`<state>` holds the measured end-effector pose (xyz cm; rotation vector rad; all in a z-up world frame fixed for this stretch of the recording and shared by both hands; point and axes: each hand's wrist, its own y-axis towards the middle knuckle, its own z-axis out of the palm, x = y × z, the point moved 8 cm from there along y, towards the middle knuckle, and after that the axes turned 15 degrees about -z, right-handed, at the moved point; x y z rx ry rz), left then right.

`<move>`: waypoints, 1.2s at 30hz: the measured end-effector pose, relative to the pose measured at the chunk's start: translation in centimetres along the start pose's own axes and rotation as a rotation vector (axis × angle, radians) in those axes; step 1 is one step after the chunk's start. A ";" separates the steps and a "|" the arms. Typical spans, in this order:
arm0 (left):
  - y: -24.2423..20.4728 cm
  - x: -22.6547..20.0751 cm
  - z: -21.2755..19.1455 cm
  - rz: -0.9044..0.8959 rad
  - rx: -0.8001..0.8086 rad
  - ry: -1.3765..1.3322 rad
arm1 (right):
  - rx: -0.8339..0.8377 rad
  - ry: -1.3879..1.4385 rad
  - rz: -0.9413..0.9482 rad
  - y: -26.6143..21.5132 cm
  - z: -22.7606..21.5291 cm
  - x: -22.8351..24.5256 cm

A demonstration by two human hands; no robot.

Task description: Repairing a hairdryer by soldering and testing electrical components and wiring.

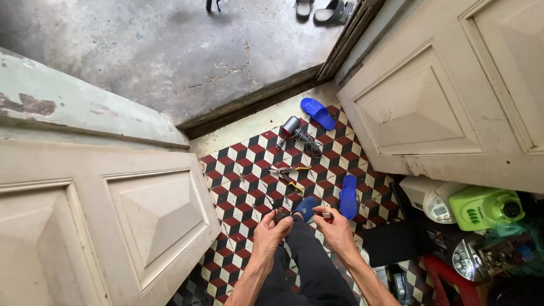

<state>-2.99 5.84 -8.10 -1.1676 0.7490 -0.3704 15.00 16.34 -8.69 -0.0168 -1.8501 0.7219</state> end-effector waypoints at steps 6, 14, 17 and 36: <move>8.4 -1.5 -0.9 0.055 -0.135 0.032 | 0.099 -0.469 -0.144 11.0 1.4 -4.5; 21.1 -1.7 -3.4 -0.028 -0.307 -0.017 | 0.114 -0.744 0.149 25.0 2.0 -12.3; 26.5 -0.8 -3.8 -0.065 -0.298 -0.106 | 0.106 -0.854 0.165 31.4 2.9 -17.9; 35.2 -4.8 -0.3 -0.187 0.001 -0.408 | 0.256 -0.772 -0.236 48.0 7.6 -31.0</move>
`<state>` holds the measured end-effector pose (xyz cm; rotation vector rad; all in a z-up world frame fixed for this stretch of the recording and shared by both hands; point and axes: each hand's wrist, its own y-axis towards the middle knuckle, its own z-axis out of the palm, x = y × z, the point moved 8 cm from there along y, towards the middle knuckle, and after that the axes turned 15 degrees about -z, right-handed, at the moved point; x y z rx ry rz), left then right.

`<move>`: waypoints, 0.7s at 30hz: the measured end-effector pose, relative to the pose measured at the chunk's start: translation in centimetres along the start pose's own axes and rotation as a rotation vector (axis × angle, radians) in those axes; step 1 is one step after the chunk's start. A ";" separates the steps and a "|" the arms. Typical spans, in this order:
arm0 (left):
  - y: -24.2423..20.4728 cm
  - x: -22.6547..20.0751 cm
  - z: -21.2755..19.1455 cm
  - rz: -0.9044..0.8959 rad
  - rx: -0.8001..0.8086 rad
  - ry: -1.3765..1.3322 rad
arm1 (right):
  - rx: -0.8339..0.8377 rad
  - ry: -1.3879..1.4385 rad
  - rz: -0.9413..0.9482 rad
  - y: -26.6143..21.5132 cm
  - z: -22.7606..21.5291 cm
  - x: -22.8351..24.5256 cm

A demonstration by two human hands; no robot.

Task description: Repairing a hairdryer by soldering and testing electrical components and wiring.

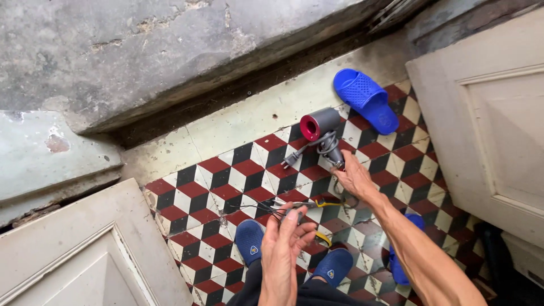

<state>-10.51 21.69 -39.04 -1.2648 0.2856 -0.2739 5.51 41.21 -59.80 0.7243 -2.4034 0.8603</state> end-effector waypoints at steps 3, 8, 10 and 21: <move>-0.5 0.1 -1.6 0.090 -0.029 0.098 | -0.060 0.455 0.080 -5.8 -3.0 4.3; -5.9 1.5 -6.3 0.165 -0.137 0.189 | -0.040 0.809 0.217 -17.2 -9.8 14.9; -9.3 2.6 -7.4 0.059 -0.164 0.181 | -0.100 1.005 0.258 -22.1 -11.9 18.3; -34.1 1.4 4.9 0.099 0.123 0.522 | -0.481 1.242 0.322 -44.7 -25.2 34.8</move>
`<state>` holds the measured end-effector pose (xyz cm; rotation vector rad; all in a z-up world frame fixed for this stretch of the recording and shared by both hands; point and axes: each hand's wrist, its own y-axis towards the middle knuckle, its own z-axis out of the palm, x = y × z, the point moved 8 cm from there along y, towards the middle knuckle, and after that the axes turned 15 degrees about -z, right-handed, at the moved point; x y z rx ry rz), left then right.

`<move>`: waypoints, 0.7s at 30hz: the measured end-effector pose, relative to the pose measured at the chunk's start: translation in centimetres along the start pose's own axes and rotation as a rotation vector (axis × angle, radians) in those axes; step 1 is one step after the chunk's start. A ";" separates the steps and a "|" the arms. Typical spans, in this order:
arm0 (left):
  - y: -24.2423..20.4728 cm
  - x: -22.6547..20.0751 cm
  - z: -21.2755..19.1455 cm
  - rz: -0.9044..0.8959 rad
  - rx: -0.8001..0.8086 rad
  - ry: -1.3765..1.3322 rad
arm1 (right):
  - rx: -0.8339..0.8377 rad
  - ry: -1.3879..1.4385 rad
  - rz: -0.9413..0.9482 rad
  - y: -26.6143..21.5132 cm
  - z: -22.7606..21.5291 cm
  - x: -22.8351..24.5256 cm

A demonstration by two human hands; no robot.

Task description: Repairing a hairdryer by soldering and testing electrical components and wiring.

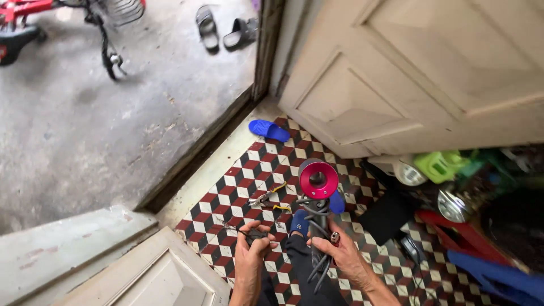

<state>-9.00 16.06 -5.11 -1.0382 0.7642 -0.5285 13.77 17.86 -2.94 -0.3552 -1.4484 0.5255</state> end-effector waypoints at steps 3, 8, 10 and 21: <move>-4.7 -3.3 5.0 0.104 0.059 0.344 | -0.131 0.071 -0.024 -5.4 -0.5 1.6; -9.1 -3.6 11.7 0.226 0.348 0.723 | -0.378 0.096 -0.126 -14.3 -0.1 1.7; -10.2 -2.3 13.9 0.285 0.394 0.923 | -0.421 0.190 -0.113 -17.2 0.2 0.4; -16.9 18.3 20.8 0.096 0.754 1.354 | -0.856 0.738 -0.387 -31.6 -4.4 -6.1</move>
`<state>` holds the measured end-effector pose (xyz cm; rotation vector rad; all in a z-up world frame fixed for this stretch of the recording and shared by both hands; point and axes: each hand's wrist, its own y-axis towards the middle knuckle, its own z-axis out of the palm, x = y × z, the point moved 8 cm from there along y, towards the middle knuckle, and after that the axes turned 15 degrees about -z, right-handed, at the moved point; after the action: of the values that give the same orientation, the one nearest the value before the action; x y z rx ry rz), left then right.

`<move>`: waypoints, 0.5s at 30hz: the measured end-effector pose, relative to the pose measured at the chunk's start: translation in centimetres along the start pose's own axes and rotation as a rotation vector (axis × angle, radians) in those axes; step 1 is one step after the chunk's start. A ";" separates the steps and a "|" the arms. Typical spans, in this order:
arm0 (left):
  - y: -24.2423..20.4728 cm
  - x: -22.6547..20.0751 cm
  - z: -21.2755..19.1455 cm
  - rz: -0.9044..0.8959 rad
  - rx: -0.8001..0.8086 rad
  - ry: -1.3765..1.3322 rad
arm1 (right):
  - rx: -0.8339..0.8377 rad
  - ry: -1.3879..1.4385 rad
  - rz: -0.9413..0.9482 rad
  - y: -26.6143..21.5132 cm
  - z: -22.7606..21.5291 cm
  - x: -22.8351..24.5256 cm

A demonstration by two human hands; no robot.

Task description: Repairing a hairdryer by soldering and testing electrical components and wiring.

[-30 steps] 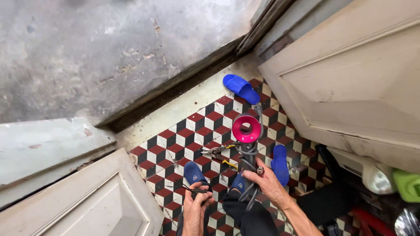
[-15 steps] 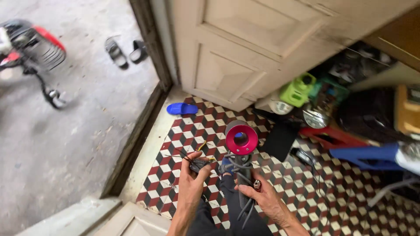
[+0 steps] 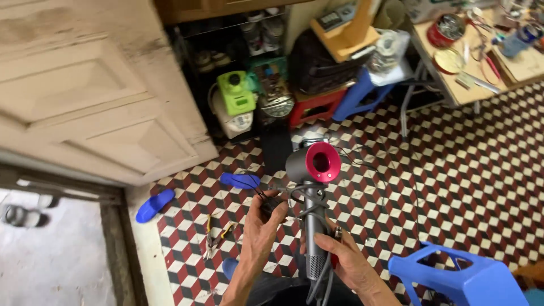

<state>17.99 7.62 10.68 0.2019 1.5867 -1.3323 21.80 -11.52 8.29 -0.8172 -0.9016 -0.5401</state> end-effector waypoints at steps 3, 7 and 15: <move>2.0 0.7 7.7 -0.023 0.094 0.066 | -0.057 0.096 -0.086 -0.5 -5.5 2.7; 4.2 1.1 17.7 -0.008 0.227 0.109 | -0.087 0.221 -0.207 -0.7 -12.2 6.9; 7.0 1.2 33.9 -0.076 0.398 0.182 | -0.450 0.255 -0.277 -1.3 -26.6 11.9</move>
<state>41.48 -17.84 9.39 0.5233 1.4727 -1.7228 39.57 -34.61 9.20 -1.0039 -0.6663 -1.0918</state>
